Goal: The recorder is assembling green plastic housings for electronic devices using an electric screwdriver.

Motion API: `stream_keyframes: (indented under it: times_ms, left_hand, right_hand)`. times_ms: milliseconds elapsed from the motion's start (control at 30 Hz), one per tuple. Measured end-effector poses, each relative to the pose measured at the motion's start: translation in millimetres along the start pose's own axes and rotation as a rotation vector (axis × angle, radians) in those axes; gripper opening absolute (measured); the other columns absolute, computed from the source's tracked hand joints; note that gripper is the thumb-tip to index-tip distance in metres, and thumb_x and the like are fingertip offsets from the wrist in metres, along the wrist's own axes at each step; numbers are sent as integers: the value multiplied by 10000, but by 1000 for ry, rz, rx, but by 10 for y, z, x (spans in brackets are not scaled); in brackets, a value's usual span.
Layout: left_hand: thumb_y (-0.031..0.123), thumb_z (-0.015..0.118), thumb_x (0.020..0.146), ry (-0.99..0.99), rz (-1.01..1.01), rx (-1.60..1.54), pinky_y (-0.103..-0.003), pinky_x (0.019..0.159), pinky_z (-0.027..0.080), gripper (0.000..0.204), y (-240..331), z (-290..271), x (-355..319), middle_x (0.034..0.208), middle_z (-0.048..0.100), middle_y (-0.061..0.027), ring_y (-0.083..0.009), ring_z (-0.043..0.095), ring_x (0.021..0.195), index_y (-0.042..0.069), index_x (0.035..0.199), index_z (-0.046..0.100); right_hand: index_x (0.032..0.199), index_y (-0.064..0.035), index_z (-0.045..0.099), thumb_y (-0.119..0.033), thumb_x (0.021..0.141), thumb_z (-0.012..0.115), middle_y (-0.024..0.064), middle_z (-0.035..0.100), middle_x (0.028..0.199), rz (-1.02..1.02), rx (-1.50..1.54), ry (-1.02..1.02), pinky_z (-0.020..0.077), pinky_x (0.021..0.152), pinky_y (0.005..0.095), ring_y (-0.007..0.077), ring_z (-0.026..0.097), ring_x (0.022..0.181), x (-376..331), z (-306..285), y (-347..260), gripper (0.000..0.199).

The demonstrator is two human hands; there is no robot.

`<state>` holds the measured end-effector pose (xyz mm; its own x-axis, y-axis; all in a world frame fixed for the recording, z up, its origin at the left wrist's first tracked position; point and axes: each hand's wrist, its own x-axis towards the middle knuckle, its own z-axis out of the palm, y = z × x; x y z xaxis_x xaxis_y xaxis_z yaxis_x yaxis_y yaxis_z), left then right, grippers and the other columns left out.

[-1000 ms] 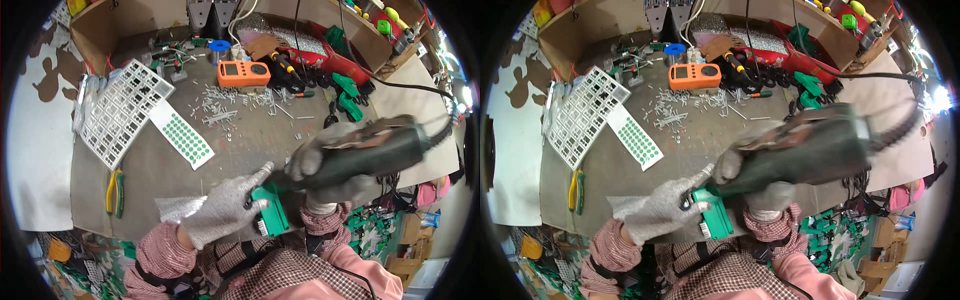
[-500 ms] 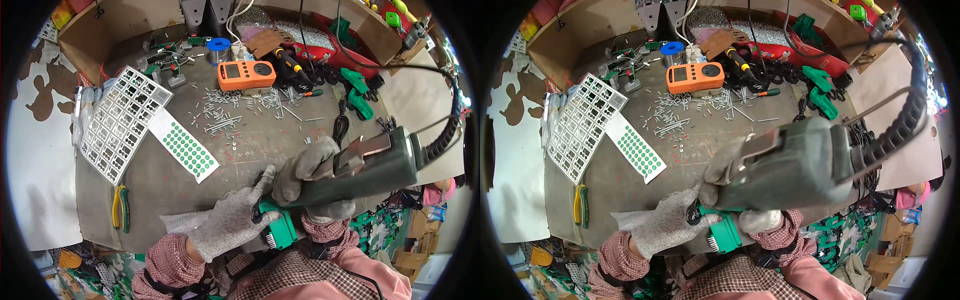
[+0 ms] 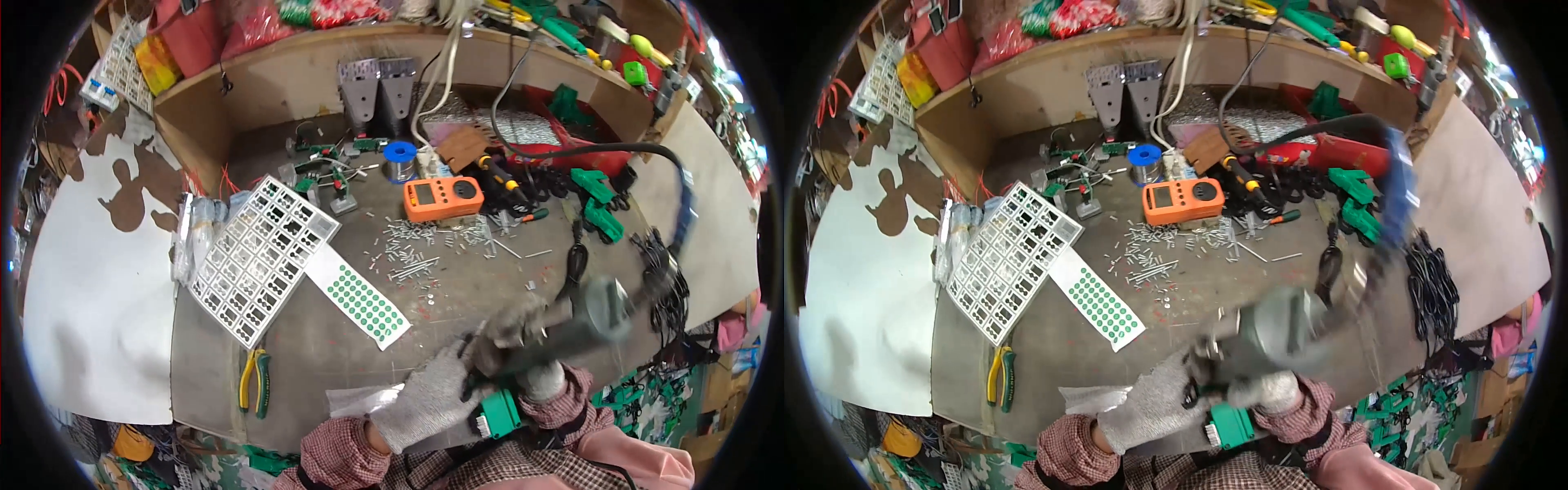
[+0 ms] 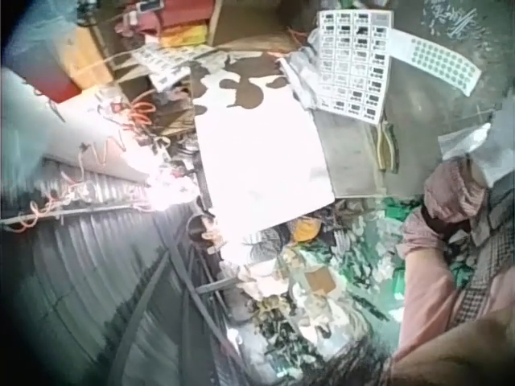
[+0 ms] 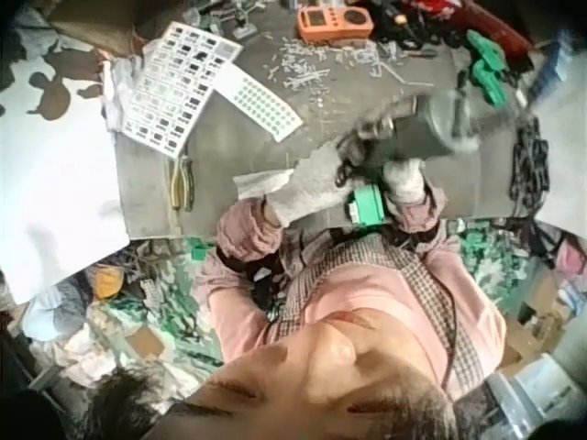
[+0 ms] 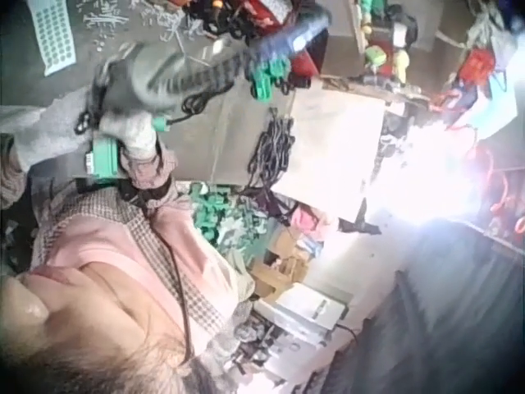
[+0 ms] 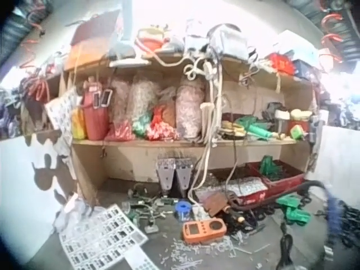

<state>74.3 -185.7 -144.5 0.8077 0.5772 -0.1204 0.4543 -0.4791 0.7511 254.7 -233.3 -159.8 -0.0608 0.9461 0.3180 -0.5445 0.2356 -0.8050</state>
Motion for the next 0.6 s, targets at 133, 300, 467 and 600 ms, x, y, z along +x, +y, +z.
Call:
stream_keyframes:
  times_ms: [133, 300, 467, 600]
  left_hand:
    - [506, 739, 876, 180, 133, -88, -484, 941, 493, 746, -89, 67, -59, 1197, 599, -231, -391, 611, 1096, -22, 1359, 529]
    - [411, 855, 779, 274, 210, 190, -443, 961, 480, 748, -69, -98, -411, 1173, 647, -186, -365, 622, 1102, 19, 1355, 582]
    - [365, 842, 795, 236, 205, 198, -471, 996, 469, 733, -118, -15, -349, 1261, 638, -198, -382, 612, 1140, 42, 1394, 570]
    - [315, 857, 776, 228, 194, 276, -490, 975, 478, 752, -116, -34, -411, 1260, 639, -205, -399, 616, 1109, 21, 1402, 564]
  right_hand:
    - [1274, -38, 552, -30, 834, 725, 68, 658, 1129, 132, -429, 194, 539, 906, 390, 211, 649, 1054, 306, 367, -434, 473]
    - [1315, -78, 512, -343, 869, 764, 198, 646, 1214, -129, 255, 162, 463, 1106, 543, 387, 635, 1176, 78, 7, -878, 577]
    - [1204, -126, 584, -290, 964, 680, 70, 628, 1039, -450, 666, 547, 488, 986, 424, 185, 637, 917, -393, -825, -574, 306]
    - [1176, -97, 578, -284, 980, 655, 16, 527, 883, -377, 629, 686, 486, 906, 395, 127, 563, 788, -367, -755, -549, 282]
